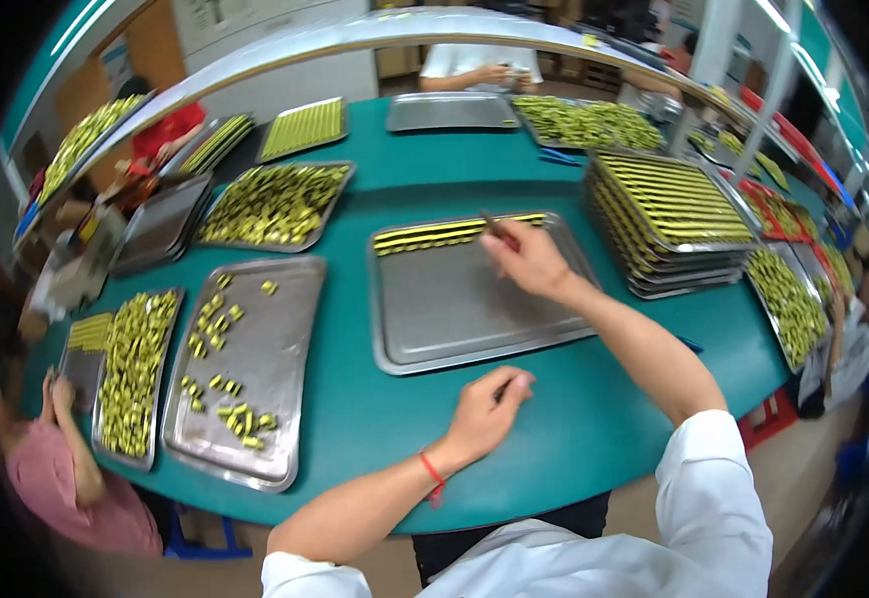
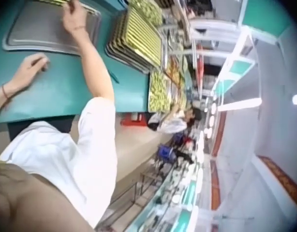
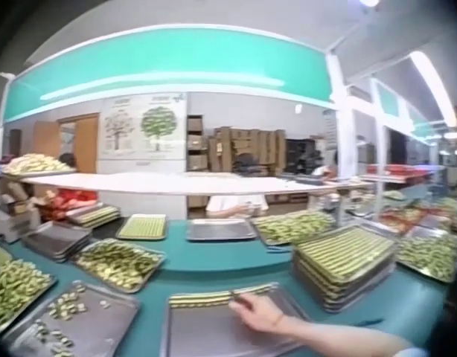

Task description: The person assembles electronic components by fitting yellow parts into plastic bases, using pliers to secure them.

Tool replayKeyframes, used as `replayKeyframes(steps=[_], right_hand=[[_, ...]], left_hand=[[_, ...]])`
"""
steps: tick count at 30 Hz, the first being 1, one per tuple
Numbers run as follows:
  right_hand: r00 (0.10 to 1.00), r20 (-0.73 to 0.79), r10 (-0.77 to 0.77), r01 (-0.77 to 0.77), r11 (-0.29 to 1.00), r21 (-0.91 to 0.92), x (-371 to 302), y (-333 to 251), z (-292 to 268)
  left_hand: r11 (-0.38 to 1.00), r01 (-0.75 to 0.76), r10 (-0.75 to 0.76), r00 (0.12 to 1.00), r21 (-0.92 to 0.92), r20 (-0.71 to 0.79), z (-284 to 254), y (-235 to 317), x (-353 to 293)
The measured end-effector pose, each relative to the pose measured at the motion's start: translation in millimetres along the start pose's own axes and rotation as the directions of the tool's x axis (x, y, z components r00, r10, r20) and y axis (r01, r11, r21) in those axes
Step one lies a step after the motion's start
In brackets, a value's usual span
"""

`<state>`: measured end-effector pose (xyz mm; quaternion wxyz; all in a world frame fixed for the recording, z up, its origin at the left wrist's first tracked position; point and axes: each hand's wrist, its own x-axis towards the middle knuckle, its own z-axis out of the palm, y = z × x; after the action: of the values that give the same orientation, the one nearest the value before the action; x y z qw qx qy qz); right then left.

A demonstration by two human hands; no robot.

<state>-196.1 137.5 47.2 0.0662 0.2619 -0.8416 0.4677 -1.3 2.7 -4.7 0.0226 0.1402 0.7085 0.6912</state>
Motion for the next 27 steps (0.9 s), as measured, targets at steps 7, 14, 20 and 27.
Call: replayKeyframes(steps=[7, 14, 20, 27], right_hand=[[0.998, 0.01, -0.065, 0.048, 0.834, 0.549, -119, -72, -22], [0.997, 0.073, -0.011, -0.023, 0.899, 0.437, -177, -45, -23], [0.985, 0.15, -0.09, -0.01, 0.825, 0.565, -172, -44, -8], [0.974, 0.211, -0.078, -0.026, 0.893, 0.449, -171, -37, 4]], left_hand=[[0.998, 0.011, -0.022, 0.98, -0.059, -0.199, -11, 9, -13], [0.977, -0.1, 0.145, 0.958, 0.189, -0.246, -41, 74, 7], [0.663, 0.149, 0.264, 0.871, 0.734, -0.415, -137, 97, -39], [0.146, 0.418, -0.169, 0.903, 0.896, -0.394, -207, 92, -101]])
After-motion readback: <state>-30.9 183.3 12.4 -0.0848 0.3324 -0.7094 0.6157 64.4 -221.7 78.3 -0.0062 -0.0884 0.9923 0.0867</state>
